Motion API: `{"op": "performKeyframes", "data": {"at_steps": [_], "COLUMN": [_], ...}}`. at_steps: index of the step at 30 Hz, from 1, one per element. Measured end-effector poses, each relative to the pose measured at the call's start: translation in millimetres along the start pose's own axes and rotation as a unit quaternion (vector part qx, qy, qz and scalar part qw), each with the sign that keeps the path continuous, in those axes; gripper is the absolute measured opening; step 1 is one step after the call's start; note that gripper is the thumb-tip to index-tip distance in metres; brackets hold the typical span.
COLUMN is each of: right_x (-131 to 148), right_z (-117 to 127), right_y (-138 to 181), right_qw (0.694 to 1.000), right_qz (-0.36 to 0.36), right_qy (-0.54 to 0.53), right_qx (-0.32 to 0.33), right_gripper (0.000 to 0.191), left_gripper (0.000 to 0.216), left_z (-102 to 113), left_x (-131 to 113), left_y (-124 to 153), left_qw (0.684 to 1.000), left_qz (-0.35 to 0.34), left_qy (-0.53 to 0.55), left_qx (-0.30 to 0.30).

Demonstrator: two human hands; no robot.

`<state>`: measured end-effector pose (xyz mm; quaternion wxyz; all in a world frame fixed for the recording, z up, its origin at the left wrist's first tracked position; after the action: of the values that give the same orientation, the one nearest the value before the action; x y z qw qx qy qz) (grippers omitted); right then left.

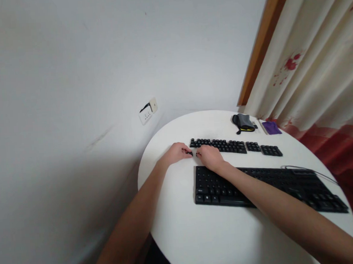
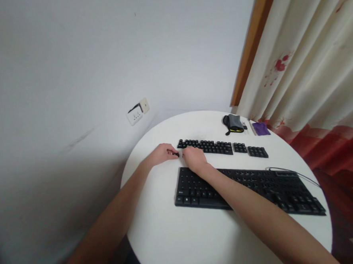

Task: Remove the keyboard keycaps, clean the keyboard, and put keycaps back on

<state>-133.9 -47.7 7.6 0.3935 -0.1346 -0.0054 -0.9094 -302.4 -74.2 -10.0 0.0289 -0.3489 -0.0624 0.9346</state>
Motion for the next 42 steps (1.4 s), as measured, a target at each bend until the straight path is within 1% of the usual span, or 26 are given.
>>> {"op": "performKeyframes", "data": {"at_steps": [5, 8, 11, 14, 16, 18, 20, 23, 25, 27, 29, 32, 37, 42], "right_x": [5, 8, 7, 1, -4, -10, -14, -16, -13, -10, -8, -6, -3, 3], "right_z": [2, 3, 9, 20, 27, 32, 33, 31, 29, 27, 25, 21, 15, 11], "right_y": [3, 4, 11, 30, 52, 75, 95, 111, 114, 113, 112, 113, 115, 114], "right_qw": [0.999, 0.996, 0.994, 0.988, 0.975, 0.960, 0.950, 0.939, 0.937, 0.939, 0.942, 0.945, 0.947, 0.947], "right_qz": [0.043, 0.074, 0.082, 0.079, 0.081, 0.072, 0.049, 0.012, 0.008, 0.012, 0.014, 0.015, 0.030, 0.045], "right_qy": [-0.022, -0.043, -0.061, -0.105, -0.171, -0.229, -0.271, -0.317, -0.327, -0.324, -0.317, -0.314, -0.311, -0.311], "right_qx": [-0.010, -0.010, -0.027, -0.076, -0.120, -0.143, -0.147, -0.133, -0.122, -0.114, -0.107, -0.091, -0.079, -0.068], "right_gripper": [0.022, 0.018, 0.014, 0.013, 0.010, 0.008, 0.008, 0.007, 0.007, 0.007, 0.008, 0.008, 0.008, 0.008], "left_gripper": [0.022, 0.021, 0.022, 0.021, 0.018, 0.017, 0.022, 0.032, 0.036, 0.035, 0.032, 0.029, 0.030, 0.034], "left_z": [1, 1, 2, 5, 6, 7, 5, -5, -14, -19, -21, -19, -16, -19], "left_x": [-4, -8, -13, -19, -25, -33, -44, -65, -76, -82, -84, -83, -82, -84], "left_y": [1, 4, 10, 18, 23, 28, 32, 42, 49, 54, 55, 55, 53, 53], "left_qw": [1.000, 0.999, 0.998, 0.996, 0.994, 0.993, 0.989, 0.962, 0.939, 0.925, 0.923, 0.928, 0.933, 0.936], "left_qz": [-0.014, -0.013, -0.006, -0.001, 0.003, 0.001, -0.009, -0.023, -0.034, -0.049, -0.062, -0.071, -0.060, -0.056], "left_qy": [-0.020, -0.030, -0.042, -0.056, -0.063, -0.049, 0.001, 0.070, 0.075, 0.064, 0.048, 0.030, 0.032, 0.034], "left_qx": [0.005, 0.024, 0.047, 0.073, 0.086, 0.103, 0.147, 0.263, 0.333, 0.372, 0.378, 0.364, 0.355, 0.345]}}
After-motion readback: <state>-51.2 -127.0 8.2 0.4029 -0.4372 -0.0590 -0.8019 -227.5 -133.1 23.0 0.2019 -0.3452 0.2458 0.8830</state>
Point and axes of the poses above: each hand's wrist, its own y-axis away from the middle knuckle, its own z-axis out of the back of the hand, x = y × z, the point moved 4 cm from there along -y, towards the middle knuckle, and after that the axes turned 5 degrees about -y, right-handed, at the moved point
